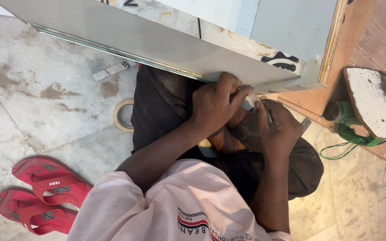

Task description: The person applies masking tape to the edge of a rectangular glass pane resting on their lap, smoothing it down with their fingers. They then use an angle grinder with an orange disc to grind the taped edge of the glass.

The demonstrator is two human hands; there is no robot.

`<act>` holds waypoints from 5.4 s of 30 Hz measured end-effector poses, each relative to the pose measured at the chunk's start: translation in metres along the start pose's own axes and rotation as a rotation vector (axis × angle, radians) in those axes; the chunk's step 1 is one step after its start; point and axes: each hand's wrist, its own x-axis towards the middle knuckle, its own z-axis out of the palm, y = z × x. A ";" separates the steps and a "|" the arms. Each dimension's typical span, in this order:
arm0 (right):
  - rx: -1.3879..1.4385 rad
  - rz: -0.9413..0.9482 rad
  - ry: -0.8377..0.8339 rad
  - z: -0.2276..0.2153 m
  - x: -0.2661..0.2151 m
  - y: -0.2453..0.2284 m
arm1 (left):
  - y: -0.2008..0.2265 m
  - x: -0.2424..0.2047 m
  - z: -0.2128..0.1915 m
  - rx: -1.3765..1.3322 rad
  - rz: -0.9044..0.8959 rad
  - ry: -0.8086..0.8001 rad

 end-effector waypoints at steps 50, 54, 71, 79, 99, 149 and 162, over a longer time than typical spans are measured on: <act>-0.014 -0.378 0.098 0.030 0.042 0.059 | -0.006 0.004 -0.002 0.173 0.386 0.021; -0.045 -0.326 0.128 0.033 0.034 0.055 | 0.001 0.001 0.006 0.193 0.307 -0.015; 0.868 0.331 -0.245 0.034 0.036 0.084 | 0.014 0.004 0.021 0.368 0.366 0.165; 1.092 0.677 -0.074 0.067 0.049 0.071 | 0.016 0.000 0.024 0.428 0.361 0.166; 0.871 0.252 0.140 0.045 -0.035 0.001 | -0.002 -0.045 -0.001 -0.022 0.122 -0.223; -0.162 -0.069 -0.195 0.017 -0.042 -0.006 | -0.045 -0.062 0.019 -1.103 -0.495 -0.168; -0.169 -0.083 -0.200 0.011 -0.035 -0.005 | -0.018 -0.042 -0.014 -0.280 -0.080 -0.011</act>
